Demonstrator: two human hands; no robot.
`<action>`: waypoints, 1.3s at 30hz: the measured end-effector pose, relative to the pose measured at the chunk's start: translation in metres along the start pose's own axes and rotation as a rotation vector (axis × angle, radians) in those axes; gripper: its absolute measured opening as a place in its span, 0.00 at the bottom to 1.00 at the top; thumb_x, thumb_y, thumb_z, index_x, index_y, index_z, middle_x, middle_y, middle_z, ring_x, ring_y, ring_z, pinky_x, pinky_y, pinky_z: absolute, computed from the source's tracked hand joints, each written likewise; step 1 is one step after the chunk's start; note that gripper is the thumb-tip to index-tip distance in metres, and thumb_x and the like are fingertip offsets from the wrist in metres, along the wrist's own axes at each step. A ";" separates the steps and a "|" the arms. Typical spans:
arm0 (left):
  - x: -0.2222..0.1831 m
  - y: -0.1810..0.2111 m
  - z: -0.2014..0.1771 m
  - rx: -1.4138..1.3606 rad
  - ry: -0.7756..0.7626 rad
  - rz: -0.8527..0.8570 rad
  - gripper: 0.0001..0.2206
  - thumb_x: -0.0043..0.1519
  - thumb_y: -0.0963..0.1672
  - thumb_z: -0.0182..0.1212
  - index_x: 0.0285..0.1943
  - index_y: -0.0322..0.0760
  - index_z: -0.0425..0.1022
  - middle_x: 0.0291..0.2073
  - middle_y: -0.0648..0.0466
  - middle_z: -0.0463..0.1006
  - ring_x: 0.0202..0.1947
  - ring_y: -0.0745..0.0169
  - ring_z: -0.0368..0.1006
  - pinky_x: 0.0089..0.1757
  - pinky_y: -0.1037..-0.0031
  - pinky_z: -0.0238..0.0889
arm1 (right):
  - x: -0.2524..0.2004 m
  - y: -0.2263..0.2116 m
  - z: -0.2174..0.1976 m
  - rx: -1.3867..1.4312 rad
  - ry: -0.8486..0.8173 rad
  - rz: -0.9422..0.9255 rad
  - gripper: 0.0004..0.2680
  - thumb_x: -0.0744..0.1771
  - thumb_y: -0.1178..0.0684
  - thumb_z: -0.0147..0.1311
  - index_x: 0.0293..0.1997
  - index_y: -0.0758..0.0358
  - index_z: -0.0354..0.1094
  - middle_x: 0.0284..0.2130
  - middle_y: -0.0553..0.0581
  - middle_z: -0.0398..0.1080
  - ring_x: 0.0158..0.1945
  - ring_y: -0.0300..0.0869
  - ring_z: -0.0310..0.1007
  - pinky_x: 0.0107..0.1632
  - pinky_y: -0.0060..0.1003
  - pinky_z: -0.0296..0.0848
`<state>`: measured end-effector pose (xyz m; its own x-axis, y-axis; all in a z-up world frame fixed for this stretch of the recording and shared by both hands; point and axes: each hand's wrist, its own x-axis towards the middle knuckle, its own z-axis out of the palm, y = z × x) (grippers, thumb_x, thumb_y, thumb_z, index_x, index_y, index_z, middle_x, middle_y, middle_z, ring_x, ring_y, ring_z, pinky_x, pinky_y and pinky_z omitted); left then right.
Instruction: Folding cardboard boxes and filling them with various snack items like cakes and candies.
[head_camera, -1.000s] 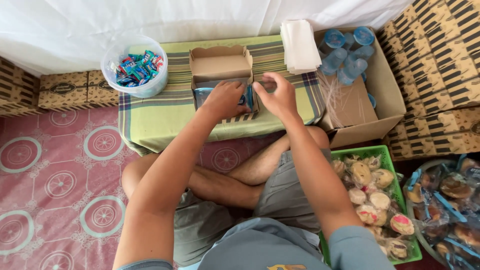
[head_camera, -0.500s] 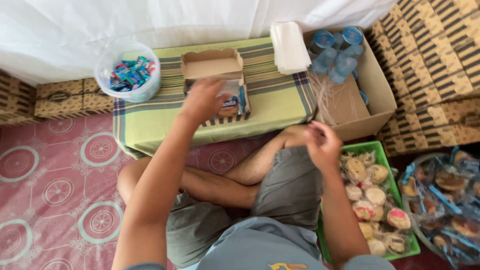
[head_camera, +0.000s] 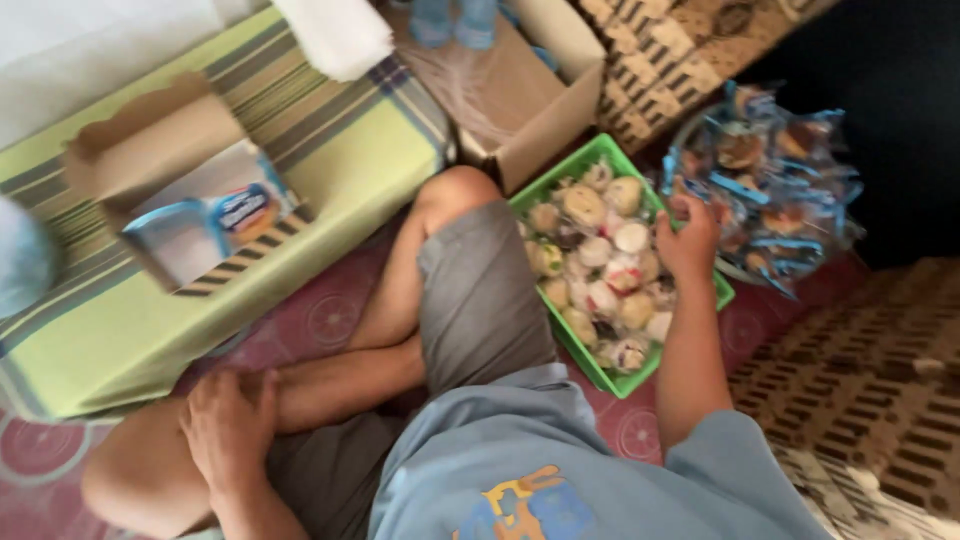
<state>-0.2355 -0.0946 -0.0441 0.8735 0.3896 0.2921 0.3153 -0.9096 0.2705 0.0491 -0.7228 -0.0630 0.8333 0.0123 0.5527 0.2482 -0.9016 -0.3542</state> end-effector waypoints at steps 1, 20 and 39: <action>-0.002 0.004 0.004 0.153 -0.120 0.021 0.18 0.64 0.53 0.61 0.47 0.33 0.78 0.46 0.46 0.79 0.49 0.44 0.73 0.55 0.57 0.63 | -0.001 0.007 0.000 0.032 -0.037 0.038 0.11 0.64 0.62 0.62 0.50 0.72 0.69 0.40 0.64 0.74 0.39 0.51 0.74 0.45 0.43 0.74; 0.000 0.012 0.017 0.413 -0.440 0.009 0.29 0.64 0.64 0.45 0.53 0.46 0.81 0.50 0.57 0.84 0.56 0.56 0.75 0.62 0.57 0.53 | -0.006 -0.011 0.026 -0.154 -0.611 0.647 0.26 0.63 0.45 0.65 0.63 0.74 0.64 0.53 0.70 0.72 0.53 0.58 0.74 0.56 0.46 0.72; -0.011 0.132 0.032 -1.693 -0.521 -0.466 0.40 0.67 0.62 0.43 0.75 0.26 0.60 0.66 0.28 0.68 0.66 0.33 0.64 0.58 0.41 0.60 | -0.082 -0.319 0.050 0.866 0.167 -0.984 0.08 0.60 0.55 0.70 0.38 0.50 0.76 0.39 0.55 0.80 0.43 0.53 0.81 0.46 0.53 0.76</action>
<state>-0.1916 -0.2231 -0.0406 0.9520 0.1585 -0.2618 0.1567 0.4824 0.8618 -0.0740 -0.4143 -0.0332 0.0695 0.3893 0.9185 0.9963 0.0204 -0.0840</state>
